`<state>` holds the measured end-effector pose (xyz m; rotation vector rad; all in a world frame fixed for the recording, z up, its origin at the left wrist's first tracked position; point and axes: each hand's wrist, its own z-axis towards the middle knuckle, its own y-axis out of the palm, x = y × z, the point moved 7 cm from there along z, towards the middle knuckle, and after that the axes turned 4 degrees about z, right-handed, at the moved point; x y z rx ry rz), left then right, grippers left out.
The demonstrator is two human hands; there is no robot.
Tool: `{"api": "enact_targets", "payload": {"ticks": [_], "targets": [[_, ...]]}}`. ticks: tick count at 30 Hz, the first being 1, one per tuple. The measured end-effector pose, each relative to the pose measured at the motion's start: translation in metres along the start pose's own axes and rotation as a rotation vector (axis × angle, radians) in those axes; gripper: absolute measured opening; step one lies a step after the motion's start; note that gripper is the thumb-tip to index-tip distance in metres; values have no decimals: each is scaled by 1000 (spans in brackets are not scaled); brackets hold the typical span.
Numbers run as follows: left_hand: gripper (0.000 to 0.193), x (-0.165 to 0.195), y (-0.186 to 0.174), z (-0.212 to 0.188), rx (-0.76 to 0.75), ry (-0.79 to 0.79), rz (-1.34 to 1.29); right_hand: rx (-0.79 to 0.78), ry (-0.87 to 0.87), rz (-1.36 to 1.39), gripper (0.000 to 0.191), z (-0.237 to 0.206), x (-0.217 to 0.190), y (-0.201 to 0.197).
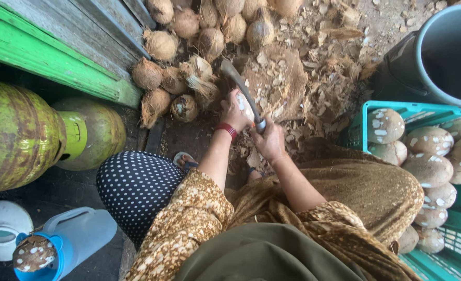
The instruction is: The person sits on the ground and uses a curved knife to remove the husk from a coconut. They rotate the coconut and repeatedly strike the husk with the knife, then place the husked coconut into a nearby crate.
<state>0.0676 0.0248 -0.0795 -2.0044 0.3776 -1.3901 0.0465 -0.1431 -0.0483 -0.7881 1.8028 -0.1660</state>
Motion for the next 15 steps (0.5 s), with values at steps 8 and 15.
{"api": "enact_targets", "payload": {"ticks": [8, 15], "targets": [[129, 8, -8, -14, 138, 128, -29, -68, 176, -33, 43, -1, 6, 9], [115, -7, 17, -18, 40, -95, 53, -65, 17, 52, 30, -19, -35, -22]]}}
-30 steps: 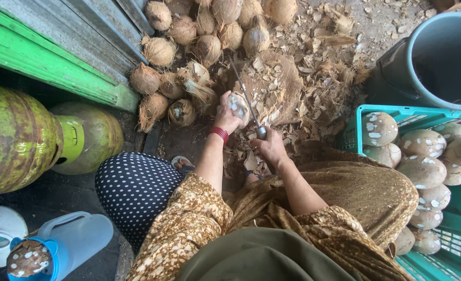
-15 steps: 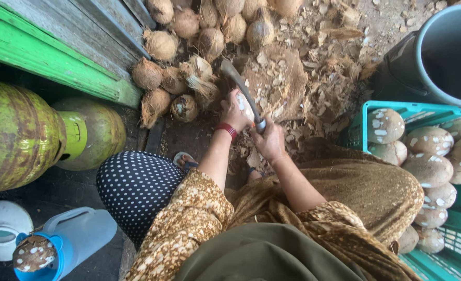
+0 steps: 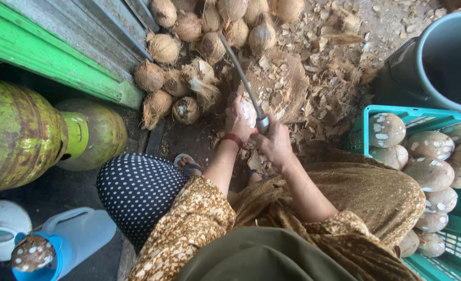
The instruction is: The person sits on the ground and uses a curved knife to remove the husk from a coconut. They rotate the coconut and repeatedly strike the husk with the knife, then place the husked coconut into a nearby crate.
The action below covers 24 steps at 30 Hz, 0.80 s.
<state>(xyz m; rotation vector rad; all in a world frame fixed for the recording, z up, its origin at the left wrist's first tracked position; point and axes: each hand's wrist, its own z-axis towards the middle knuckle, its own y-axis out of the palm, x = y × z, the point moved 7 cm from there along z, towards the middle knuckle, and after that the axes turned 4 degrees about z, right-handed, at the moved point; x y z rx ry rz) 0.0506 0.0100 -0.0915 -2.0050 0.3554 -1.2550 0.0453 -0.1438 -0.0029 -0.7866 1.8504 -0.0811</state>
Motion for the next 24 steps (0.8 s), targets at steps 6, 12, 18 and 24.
{"api": "enact_targets", "payload": {"ticks": [6, 12, 18, 24], "targets": [[126, 6, 1, -9, -4, -15, -109, -28, 204, -40, 21, 27, 62, 27], [130, -2, -13, 6, -19, 159, -166, -96, 288, 97, 29, 39, 97, 22], [127, 7, -22, 19, -122, 160, -194, -38, 64, -26, 31, 34, 69, 14], [106, 6, -34, 15, -225, -148, 41, -67, 197, 11, 35, 28, 54, 16]]}}
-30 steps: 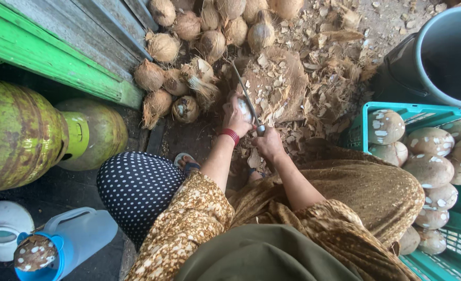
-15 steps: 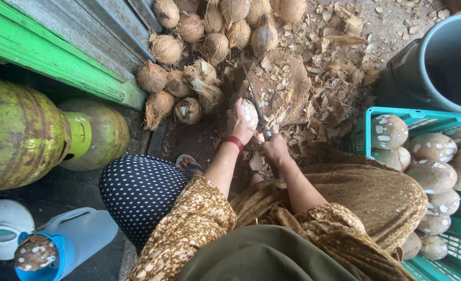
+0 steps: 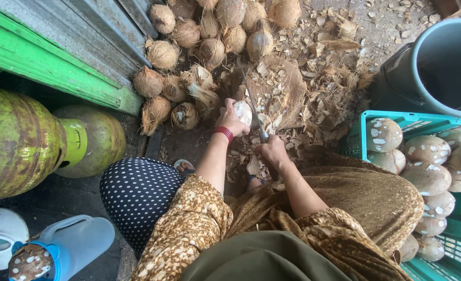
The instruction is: The person sits on the ground and uses a curved knife to remove the husk from a coconut. They rotate the coconut and repeatedly strike the husk with the knife, then place the husked coconut into a nearby crate.
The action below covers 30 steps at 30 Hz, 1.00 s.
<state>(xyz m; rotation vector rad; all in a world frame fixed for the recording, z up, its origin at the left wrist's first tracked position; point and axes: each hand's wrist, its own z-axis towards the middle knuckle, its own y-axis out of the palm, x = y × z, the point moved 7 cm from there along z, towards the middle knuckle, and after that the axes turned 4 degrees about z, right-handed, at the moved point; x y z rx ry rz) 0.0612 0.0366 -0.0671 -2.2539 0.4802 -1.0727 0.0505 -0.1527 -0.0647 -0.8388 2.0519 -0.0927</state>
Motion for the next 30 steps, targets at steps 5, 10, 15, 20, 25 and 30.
{"api": "enact_targets", "payload": {"ticks": [5, 10, 15, 20, 25, 30], "targets": [[102, -7, 2, 15, -77, -27, -66, 102, -279, -163, 28, -8, -23, 0], [105, -15, 6, 21, -53, -17, 20, 56, -65, -11, 27, 3, -7, 11], [103, -19, 9, 23, -74, -29, -1, 24, 30, 124, 36, -2, -3, 2], [95, -15, 8, 25, -78, 32, -140, 165, -321, -19, 33, -7, -19, 6], [105, -20, 7, 24, -96, -12, 10, 75, -90, -42, 31, 14, 5, 29], [105, -26, 7, 25, -81, 28, -83, -2, -64, 15, 42, -2, -10, 18]]}}
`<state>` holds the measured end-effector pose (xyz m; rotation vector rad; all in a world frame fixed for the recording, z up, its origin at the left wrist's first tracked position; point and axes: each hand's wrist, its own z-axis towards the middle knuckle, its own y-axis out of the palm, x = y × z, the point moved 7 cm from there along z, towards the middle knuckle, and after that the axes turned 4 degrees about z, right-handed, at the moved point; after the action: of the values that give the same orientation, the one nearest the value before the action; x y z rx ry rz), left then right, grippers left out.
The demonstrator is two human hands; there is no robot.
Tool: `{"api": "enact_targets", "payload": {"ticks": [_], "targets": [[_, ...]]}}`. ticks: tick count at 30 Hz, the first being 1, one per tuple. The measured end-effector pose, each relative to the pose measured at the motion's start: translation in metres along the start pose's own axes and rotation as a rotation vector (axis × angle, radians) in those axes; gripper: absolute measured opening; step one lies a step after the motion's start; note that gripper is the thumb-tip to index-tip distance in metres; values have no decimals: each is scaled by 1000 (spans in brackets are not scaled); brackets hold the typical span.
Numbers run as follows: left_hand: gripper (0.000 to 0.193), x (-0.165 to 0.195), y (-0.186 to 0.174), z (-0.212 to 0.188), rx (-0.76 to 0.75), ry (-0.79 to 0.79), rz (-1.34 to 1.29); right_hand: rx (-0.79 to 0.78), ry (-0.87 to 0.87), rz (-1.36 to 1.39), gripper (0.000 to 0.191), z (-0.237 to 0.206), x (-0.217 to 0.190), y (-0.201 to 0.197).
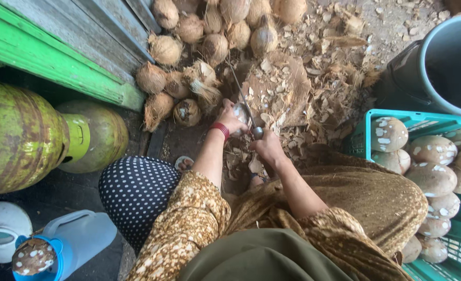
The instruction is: The person sits on the ground and uses a curved knife to remove the husk from a coconut. They rotate the coconut and repeatedly strike the husk with the knife, then place the husked coconut into a nearby crate.
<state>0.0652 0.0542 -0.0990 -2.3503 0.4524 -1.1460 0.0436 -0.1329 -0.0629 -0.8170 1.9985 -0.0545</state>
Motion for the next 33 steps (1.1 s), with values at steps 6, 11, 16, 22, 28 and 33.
{"api": "enact_targets", "payload": {"ticks": [6, 11, 16, 22, 28, 33], "targets": [[103, 5, 0, -2, 18, -4, 44, 75, -228, -144, 34, -16, -23, -9], [104, 7, 3, -9, -57, -96, 77, -19, 185, 105, 27, 4, 21, 7], [99, 3, 2, -4, 30, 41, -35, -61, 46, 25, 24, -6, -5, -5], [100, 0, 2, 3, 88, 68, -21, 101, -338, 184, 26, -20, -18, -14], [101, 0, 3, 4, 78, 83, 8, -14, 89, 72, 27, 30, 51, 14], [100, -11, 0, 4, 15, 118, -2, -27, 81, 56, 29, 16, 26, -10]]}}
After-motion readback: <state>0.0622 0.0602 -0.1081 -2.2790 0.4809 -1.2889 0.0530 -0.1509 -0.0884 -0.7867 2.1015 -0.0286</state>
